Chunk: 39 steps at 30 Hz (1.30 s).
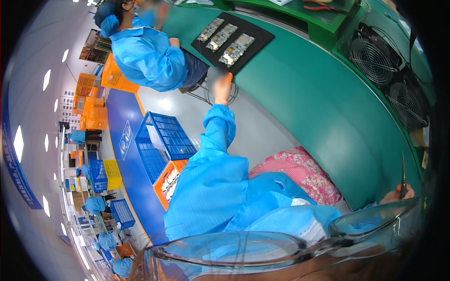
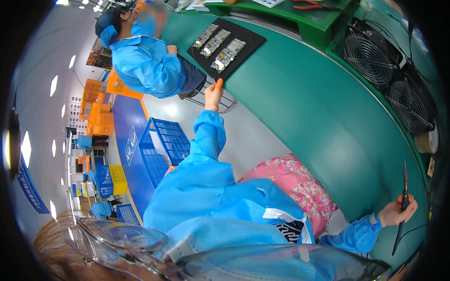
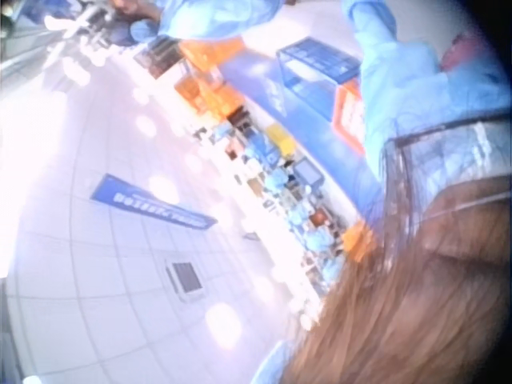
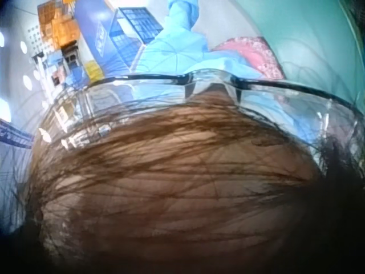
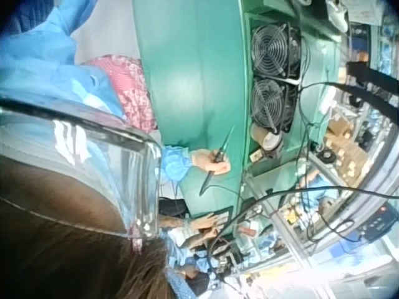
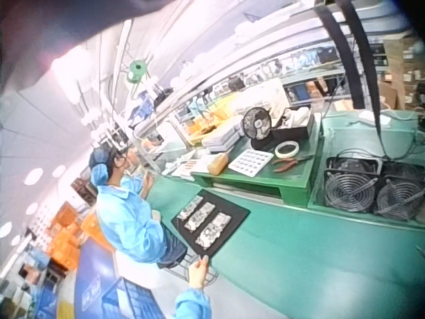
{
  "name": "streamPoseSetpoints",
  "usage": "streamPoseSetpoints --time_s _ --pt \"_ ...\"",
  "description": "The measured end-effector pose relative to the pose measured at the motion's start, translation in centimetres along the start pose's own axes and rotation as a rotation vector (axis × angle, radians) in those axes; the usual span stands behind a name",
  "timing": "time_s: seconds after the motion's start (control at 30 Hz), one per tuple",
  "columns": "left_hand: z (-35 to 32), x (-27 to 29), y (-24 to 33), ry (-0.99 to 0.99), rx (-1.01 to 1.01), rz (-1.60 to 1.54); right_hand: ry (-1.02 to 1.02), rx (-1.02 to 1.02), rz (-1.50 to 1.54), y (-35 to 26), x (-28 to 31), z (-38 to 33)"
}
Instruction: Soldering electronic components onto printed circuit boards at an assembly station.
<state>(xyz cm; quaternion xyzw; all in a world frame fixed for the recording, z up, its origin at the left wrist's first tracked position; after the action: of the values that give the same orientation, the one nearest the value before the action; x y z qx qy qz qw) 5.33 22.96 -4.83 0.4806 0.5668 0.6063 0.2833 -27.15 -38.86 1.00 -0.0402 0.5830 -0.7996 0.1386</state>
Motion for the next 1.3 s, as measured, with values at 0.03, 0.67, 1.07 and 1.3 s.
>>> streamPoseSetpoints --time_s 0.03,0.67,1.07,1.3 --pt "0.0 0.2 0.2 -0.015 0.002 -0.048 0.013 0.016 -0.037 0.3 0.3 0.1" --pt "-25.4 -11.7 6.0 -1.245 0.918 -0.628 -0.107 0.045 -0.020 0.7 -1.1 -0.6" --pt "-43.6 -22.1 4.5 -1.516 1.395 -0.480 -0.117 0.097 0.055 -5.7 -2.2 -2.2" --pt "-40.5 -19.9 5.2 -1.400 1.597 -1.031 -0.263 0.060 0.068 -8.1 -2.8 -3.7"
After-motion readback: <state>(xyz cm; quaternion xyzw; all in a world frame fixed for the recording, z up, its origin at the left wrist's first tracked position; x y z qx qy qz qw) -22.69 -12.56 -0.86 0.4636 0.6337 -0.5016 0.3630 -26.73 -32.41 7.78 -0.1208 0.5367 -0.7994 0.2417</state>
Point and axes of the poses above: each hand's wrist, its own z-axis towards the middle knuckle, its own x-axis out of the back of the hand, y = z × x, the point moved 3 cm from there along z, towards the middle knuckle, and after that the axes turned 12 degrees about -z, right-handed, at the moved point
